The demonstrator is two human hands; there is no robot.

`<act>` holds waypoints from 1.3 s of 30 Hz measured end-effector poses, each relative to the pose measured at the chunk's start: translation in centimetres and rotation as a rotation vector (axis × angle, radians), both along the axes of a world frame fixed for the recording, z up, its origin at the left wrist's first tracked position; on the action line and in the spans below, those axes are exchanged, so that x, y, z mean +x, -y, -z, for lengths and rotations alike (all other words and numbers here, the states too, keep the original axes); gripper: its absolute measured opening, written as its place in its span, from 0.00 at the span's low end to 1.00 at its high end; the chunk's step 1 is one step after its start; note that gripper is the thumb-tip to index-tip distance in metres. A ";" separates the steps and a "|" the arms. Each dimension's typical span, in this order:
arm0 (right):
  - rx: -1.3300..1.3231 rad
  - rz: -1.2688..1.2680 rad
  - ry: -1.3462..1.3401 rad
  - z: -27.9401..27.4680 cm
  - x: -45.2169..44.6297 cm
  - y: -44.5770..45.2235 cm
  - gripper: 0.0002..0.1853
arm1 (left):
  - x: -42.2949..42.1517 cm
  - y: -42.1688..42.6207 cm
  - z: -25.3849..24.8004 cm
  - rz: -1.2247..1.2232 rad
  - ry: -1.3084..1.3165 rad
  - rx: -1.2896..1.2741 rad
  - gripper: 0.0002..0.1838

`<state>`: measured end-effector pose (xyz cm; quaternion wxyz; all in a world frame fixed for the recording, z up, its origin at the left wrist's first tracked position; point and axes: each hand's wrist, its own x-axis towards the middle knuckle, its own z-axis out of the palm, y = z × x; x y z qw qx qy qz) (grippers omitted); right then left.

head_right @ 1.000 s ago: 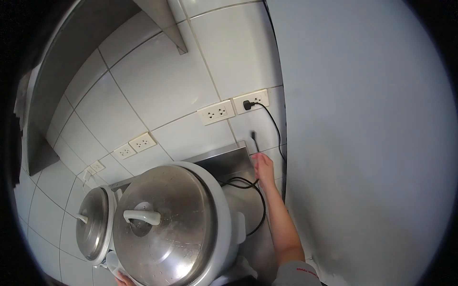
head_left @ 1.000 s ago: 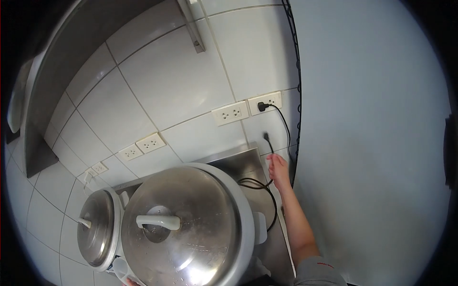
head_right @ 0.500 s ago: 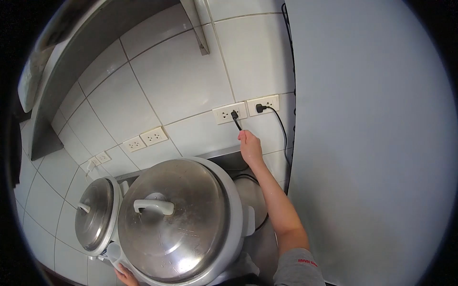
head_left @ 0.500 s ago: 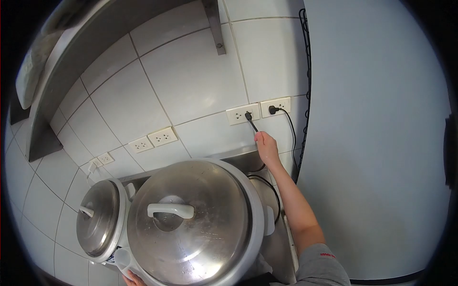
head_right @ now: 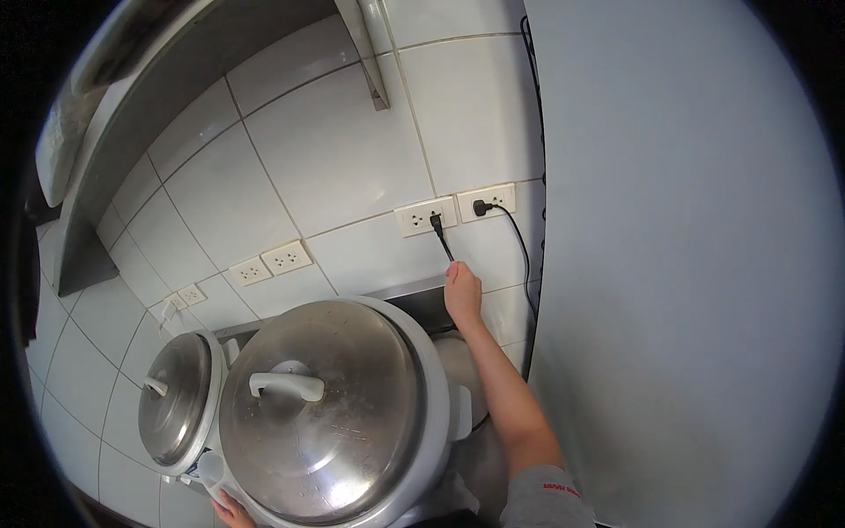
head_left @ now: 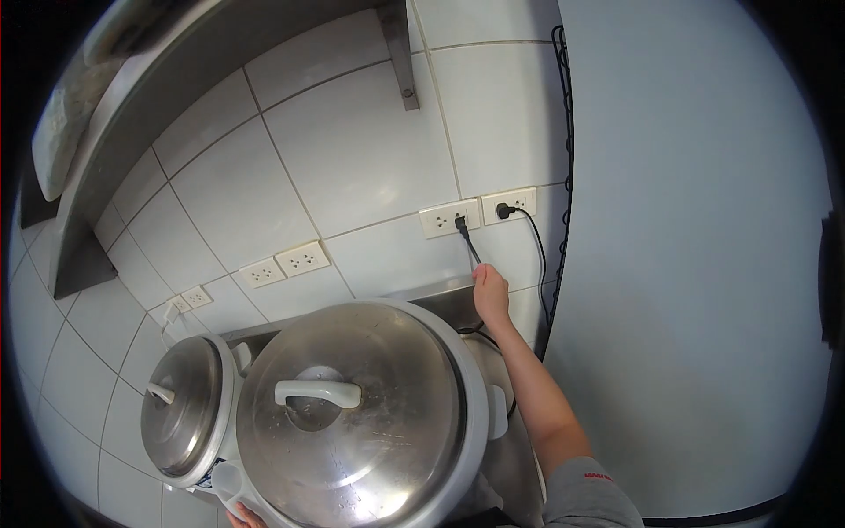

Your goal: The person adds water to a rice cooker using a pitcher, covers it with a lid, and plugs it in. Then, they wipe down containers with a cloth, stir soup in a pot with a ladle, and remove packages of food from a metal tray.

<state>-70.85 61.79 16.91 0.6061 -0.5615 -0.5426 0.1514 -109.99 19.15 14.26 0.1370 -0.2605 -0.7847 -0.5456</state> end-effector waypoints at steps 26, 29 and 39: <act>-0.330 0.061 0.521 -7.8 -0.6 -4.0 0.18 | -2.4 0.9 1.9 0.092 -0.115 0.019 0.22; -0.372 0.052 0.533 -9.6 1.2 -1.3 0.24 | -5.5 -0.4 5.1 0.140 -0.108 0.250 0.13; -0.609 -0.466 0.055 2.2 3.7 31.3 0.15 | -5.0 1.1 3.8 0.515 0.347 0.288 0.08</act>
